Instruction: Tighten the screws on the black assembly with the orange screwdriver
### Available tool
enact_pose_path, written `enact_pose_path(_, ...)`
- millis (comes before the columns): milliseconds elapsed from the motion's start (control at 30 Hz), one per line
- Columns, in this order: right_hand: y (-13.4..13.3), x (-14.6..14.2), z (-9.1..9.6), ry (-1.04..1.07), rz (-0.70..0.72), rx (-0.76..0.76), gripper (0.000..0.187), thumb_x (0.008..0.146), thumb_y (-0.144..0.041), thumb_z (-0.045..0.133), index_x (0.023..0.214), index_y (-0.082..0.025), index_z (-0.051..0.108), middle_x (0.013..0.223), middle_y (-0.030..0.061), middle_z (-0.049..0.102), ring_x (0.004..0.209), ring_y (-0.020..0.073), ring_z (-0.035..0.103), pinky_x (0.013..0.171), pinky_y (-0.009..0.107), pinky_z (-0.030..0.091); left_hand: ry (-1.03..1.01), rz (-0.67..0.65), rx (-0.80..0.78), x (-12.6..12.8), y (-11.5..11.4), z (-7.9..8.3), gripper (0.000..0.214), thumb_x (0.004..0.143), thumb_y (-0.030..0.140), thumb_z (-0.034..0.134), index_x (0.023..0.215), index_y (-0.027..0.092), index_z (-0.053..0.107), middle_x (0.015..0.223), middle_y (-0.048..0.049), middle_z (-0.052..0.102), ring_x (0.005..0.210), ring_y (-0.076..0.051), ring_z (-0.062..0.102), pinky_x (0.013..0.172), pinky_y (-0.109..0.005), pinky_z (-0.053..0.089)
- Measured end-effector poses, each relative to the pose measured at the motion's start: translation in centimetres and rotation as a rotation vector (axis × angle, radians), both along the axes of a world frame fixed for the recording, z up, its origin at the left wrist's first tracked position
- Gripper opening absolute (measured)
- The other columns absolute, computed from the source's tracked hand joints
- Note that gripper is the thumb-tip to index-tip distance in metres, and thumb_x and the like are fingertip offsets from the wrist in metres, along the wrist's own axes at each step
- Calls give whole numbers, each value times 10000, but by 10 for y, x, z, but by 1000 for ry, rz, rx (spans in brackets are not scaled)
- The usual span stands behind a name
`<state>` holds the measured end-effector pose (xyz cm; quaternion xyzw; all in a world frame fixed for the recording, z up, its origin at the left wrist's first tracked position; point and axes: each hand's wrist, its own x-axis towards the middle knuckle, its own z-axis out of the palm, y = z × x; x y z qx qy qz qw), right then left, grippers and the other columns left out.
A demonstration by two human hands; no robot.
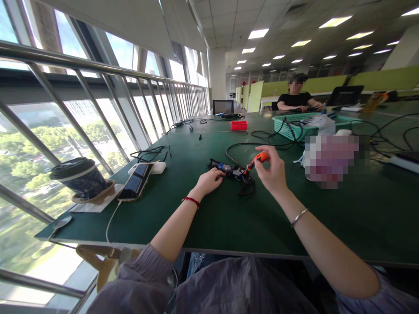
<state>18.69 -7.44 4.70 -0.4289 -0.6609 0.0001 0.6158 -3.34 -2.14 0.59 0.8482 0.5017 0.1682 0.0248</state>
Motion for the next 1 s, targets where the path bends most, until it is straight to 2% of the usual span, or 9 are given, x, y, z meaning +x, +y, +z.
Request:
enact_pose_path(200, -1, 0, 0, -31, -52, -58, 166, 796, -349, 552, 868, -206, 597, 561, -27, 491, 570, 170, 501, 634, 323, 432, 11, 1, 1, 0, 0, 1, 287, 911, 261, 464, 1117, 253, 664, 1105, -11, 622, 866, -157, 630, 762, -240, 495)
enact_pose_path(467, 0, -1, 0, 15, -1, 46, 252, 748, -248, 567, 996, -208, 547, 749, -2, 597, 678, 172, 571, 736, 343, 472, 11, 3, 5, -1, 1, -1, 288, 904, 259, 467, 1117, 255, 661, 1115, -7, 626, 873, -160, 629, 753, -237, 492)
enact_pose_path(667, -2, -2, 2, 23, -119, -40, 149, 756, -334, 590, 842, -213, 597, 571, -38, 518, 530, 145, 489, 590, 288, 414, 25, 16, -3, 1, 0, 1, 294, 905, 264, 461, 1121, 259, 661, 1108, -6, 624, 861, -158, 627, 743, -235, 489)
enact_pose_path(800, -4, -3, 3, 16, -113, -30, 146, 762, -343, 582, 812, -207, 600, 569, -32, 524, 517, 140, 484, 581, 285, 405, 25, 15, -5, 1, 0, 1, 297, 905, 266, 456, 1120, 257, 661, 1111, -5, 624, 854, -156, 625, 745, -237, 490)
enact_pose_path(1000, -4, -1, 1, -21, -59, -4, 226, 755, -278, 554, 967, -206, 589, 775, 12, 604, 622, 157, 528, 616, 298, 431, 10, 5, -1, 0, 0, 1, 301, 901, 263, 456, 1125, 258, 658, 1093, -6, 625, 841, -148, 620, 758, -233, 494)
